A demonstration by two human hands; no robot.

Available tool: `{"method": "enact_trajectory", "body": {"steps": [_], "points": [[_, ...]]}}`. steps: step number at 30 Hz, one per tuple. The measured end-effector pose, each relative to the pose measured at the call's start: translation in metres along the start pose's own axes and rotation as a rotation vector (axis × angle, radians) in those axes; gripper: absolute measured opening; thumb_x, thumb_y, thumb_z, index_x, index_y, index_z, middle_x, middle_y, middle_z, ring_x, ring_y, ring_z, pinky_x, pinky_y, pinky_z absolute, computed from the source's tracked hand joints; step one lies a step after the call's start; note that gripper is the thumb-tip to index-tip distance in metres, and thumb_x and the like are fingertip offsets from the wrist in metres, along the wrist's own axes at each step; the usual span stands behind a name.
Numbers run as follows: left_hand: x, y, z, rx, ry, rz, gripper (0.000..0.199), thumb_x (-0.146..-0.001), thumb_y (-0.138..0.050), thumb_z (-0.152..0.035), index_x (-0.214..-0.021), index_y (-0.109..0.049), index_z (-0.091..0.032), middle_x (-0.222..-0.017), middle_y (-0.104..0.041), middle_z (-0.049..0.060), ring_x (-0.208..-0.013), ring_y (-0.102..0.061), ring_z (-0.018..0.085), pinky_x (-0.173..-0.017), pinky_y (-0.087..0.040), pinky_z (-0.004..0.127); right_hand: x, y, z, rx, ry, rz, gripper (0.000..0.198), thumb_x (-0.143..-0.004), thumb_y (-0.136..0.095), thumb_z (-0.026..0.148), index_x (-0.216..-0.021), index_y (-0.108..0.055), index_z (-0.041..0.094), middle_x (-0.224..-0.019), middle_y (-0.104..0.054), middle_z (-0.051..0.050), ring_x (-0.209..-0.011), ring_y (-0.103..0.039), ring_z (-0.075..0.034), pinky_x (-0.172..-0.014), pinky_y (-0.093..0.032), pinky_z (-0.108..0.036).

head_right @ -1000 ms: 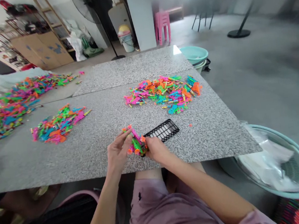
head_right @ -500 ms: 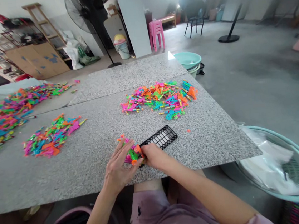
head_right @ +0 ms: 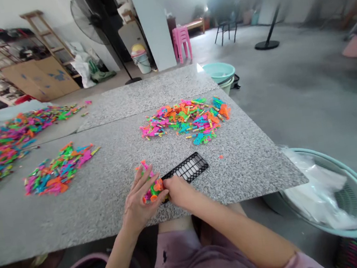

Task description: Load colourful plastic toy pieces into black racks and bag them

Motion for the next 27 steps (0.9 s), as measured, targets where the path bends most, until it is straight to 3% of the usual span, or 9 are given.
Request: {"method": "enact_trajectory", "body": {"steps": [5, 9, 12, 14, 15, 18, 20, 23, 27], "points": [[0.005, -0.003, -0.002, 0.021, 0.033, -0.027, 0.052, -0.087, -0.068, -0.031, -0.136, -0.054, -0.022, -0.149, -0.047, 0.011, -0.148, -0.02, 0.034, -0.112, -0.039, 0.058, -0.003, -0.003, 0.003, 0.166, -0.024, -0.029, 0.017, -0.085, -0.054, 0.015, -0.094, -0.069, 0.016, -0.088, -0.072, -0.011, -0.093, -0.065, -0.024, -0.075, -0.042, -0.028], [0.003, -0.002, 0.001, 0.015, 0.021, -0.003, 0.048, -0.087, -0.069, -0.032, -0.133, -0.057, -0.023, -0.15, -0.045, 0.011, -0.148, -0.018, 0.035, -0.11, -0.042, 0.057, 0.0, -0.01, 0.005, 0.15, 0.024, -0.102, 0.022, -0.087, -0.053, 0.013, -0.104, -0.067, 0.017, -0.103, -0.07, -0.01, -0.101, -0.062, -0.022, -0.082, -0.044, -0.028], [0.003, 0.002, 0.005, 0.021, -0.023, 0.003, 0.037, -0.087, -0.068, -0.031, -0.123, -0.063, -0.023, -0.149, -0.047, 0.011, -0.147, -0.021, 0.035, -0.108, -0.045, 0.056, -0.001, -0.002, -0.003, 0.098, 0.152, -0.016, 0.026, -0.081, -0.062, 0.013, -0.106, -0.066, 0.017, -0.106, -0.07, -0.008, -0.099, -0.063, -0.02, -0.081, -0.045, -0.026], [0.004, 0.004, 0.008, 0.021, -0.044, -0.004, 0.032, -0.087, -0.067, -0.03, -0.118, -0.065, -0.022, -0.148, -0.048, 0.012, -0.147, -0.021, 0.036, -0.107, -0.045, 0.057, -0.007, 0.022, -0.02, 0.109, 0.229, -0.017, 0.032, -0.077, -0.069, 0.013, -0.108, -0.066, 0.018, -0.109, -0.068, -0.006, -0.103, -0.061, -0.02, -0.085, -0.046, -0.025], [0.005, 0.004, 0.009, 0.019, -0.053, -0.011, 0.031, -0.087, -0.067, -0.03, -0.117, -0.065, -0.021, -0.147, -0.049, 0.013, -0.146, -0.022, 0.036, -0.107, -0.044, 0.059, -0.012, 0.041, -0.034, 0.156, 0.201, -0.094, 0.035, -0.077, -0.071, 0.014, -0.111, -0.065, 0.018, -0.114, -0.067, -0.007, -0.107, -0.059, -0.02, -0.088, -0.045, -0.026], [0.006, 0.001, 0.009, 0.013, -0.055, -0.046, 0.031, -0.086, -0.069, -0.031, -0.114, -0.064, -0.021, -0.146, -0.05, 0.013, -0.146, -0.021, 0.036, -0.108, -0.042, 0.062, -0.031, 0.101, -0.079, 0.445, -0.071, -0.452, 0.039, -0.087, -0.063, 0.018, -0.126, -0.058, 0.015, -0.128, -0.059, -0.015, -0.119, -0.051, -0.027, -0.095, -0.043, -0.037], [0.004, -0.001, 0.008, 0.014, -0.034, -0.073, 0.028, -0.085, -0.07, -0.03, -0.112, -0.064, -0.021, -0.145, -0.051, 0.013, -0.146, -0.023, 0.036, -0.107, -0.043, 0.061, -0.047, 0.12, -0.093, 0.65, -0.141, -0.483, 0.039, -0.091, -0.055, 0.015, -0.131, -0.054, 0.01, -0.125, -0.059, -0.019, -0.118, -0.049, -0.03, -0.095, -0.043, -0.042], [0.001, 0.001, 0.007, 0.006, -0.031, -0.083, 0.022, -0.086, -0.068, -0.028, -0.107, -0.065, -0.021, -0.142, -0.055, 0.012, -0.145, -0.026, 0.035, -0.106, -0.046, 0.058, -0.064, 0.116, -0.09, 0.842, -0.049, -0.33, 0.032, -0.089, -0.047, 0.004, -0.119, -0.06, 0.004, -0.11, -0.064, -0.02, -0.113, -0.051, -0.03, -0.09, -0.045, -0.04], [0.002, 0.008, 0.011, -0.007, -0.064, -0.003, 0.023, -0.086, -0.068, -0.029, -0.108, -0.067, -0.022, -0.141, -0.056, 0.011, -0.144, -0.029, 0.034, -0.104, -0.049, 0.054, -0.039, 0.094, -0.068, 0.87, 0.293, -0.272, 0.024, -0.089, -0.047, 0.002, -0.103, -0.064, 0.01, -0.104, -0.066, -0.014, -0.108, -0.054, -0.026, -0.087, -0.049, -0.035]]}}
Point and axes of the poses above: each hand's wrist, its own x-axis away from the middle knuckle, its own y-axis out of the back of the hand, z = x × y, the point moved 5 cm from there along -x, towards the middle knuckle
